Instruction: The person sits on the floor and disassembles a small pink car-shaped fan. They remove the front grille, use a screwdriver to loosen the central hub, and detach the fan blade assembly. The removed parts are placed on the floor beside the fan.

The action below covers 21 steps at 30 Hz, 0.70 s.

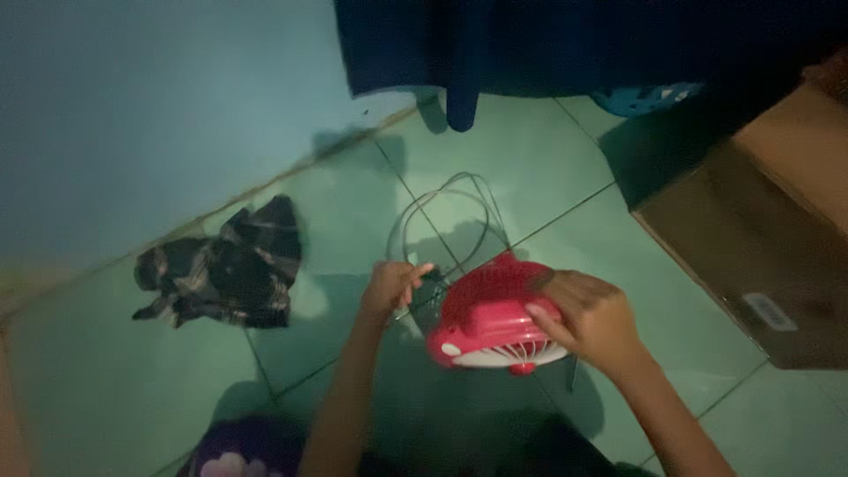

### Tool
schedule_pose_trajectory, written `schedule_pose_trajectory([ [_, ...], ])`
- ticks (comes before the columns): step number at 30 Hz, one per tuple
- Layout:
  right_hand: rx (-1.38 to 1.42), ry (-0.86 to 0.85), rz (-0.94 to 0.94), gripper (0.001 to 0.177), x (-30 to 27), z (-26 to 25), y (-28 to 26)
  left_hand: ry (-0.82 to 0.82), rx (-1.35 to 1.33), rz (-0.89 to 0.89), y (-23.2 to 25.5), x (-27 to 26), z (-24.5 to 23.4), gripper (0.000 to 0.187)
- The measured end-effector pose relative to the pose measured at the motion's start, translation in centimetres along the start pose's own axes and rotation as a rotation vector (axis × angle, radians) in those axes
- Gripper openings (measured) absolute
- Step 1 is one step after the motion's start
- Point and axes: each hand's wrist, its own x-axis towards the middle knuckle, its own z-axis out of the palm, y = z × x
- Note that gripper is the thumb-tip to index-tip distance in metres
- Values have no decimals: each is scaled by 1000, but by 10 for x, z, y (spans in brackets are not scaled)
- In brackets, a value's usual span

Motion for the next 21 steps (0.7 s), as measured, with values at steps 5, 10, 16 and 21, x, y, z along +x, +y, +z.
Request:
schedule_pose_trajectory([
  [5,-199,90,-134,18,-24,21,0,-36,449,122,-7,35,10,49],
  [10,-158,136,-58,20,-27,23,-8,-48,617,527,-9,24,10,41],
  [16,-193,169,39,32,-16,12,-34,-72,494,459,-19,33,-11,31],
  [21,-200,113,133,51,-9,0,-49,-48,260,-93,-18,84,-34,34],
])
